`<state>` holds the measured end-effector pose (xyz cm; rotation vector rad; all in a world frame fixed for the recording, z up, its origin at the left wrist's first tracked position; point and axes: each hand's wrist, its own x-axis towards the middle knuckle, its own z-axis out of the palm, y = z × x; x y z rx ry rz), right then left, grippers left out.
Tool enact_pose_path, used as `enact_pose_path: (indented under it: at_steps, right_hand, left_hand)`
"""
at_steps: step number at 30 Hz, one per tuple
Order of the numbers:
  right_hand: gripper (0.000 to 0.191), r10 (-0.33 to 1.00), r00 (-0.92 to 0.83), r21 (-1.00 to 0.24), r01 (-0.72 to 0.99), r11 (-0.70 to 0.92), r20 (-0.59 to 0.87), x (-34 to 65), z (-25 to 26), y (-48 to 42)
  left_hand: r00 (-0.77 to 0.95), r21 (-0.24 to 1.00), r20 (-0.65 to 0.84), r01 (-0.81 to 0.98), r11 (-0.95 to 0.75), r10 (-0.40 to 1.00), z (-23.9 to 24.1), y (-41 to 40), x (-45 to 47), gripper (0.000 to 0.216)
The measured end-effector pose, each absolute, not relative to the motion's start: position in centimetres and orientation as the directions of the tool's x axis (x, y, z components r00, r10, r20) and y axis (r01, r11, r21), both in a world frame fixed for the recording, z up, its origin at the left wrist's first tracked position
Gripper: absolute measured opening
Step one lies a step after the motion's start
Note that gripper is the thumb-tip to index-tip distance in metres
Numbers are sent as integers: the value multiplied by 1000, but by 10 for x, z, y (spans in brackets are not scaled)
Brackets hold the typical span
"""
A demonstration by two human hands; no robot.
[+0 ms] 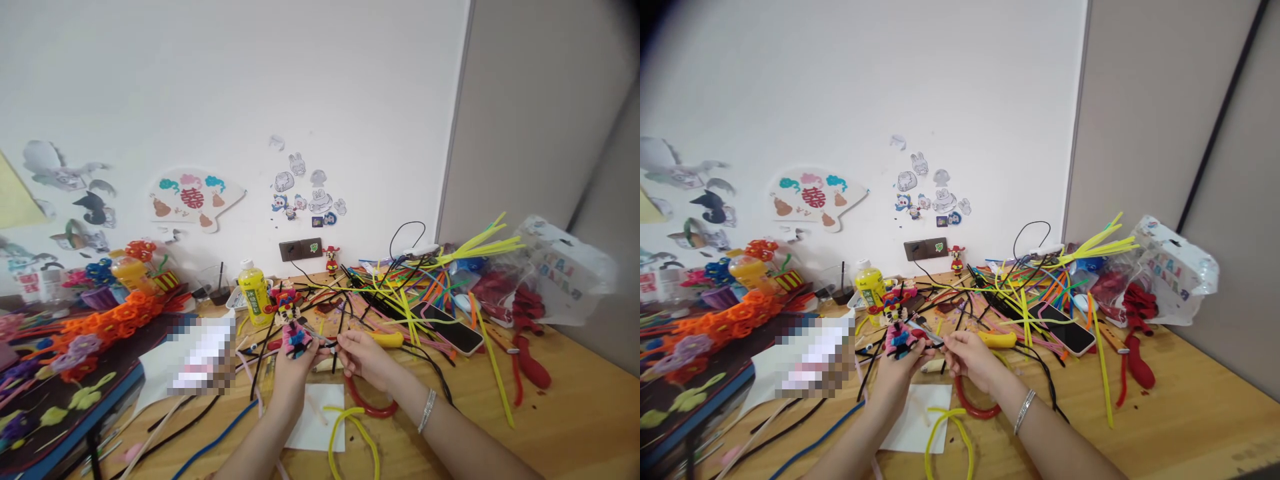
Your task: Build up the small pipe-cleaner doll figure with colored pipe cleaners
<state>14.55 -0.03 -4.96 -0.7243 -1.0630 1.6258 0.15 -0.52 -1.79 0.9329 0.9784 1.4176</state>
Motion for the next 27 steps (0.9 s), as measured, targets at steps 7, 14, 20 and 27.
enact_pose_path:
  at_steps: [7, 14, 20, 27]
  right_hand:
    - [34, 966, -250, -912, -409, -39, 71, 145, -52, 1]
    - [40, 984, -162, -938, -345, 14, 74, 141, -49, 0]
    - [43, 988, -142, -914, -406, -5, 57, 136, -46, -3]
    - [47, 986, -138, -915, -403, 27, 89, 128, -45, -5]
  left_hand:
    - [-29, 949, 20, -315, -28, 999, -23, -4, 1, 30]
    - [-36, 946, 28, -323, -38, 999, -22, -8, 4, 33]
    - [-65, 941, 20, -336, -40, 998, -20, -7, 3, 34]
    - [-131, 929, 13, -366, -60, 991, -20, -5, 3, 33]
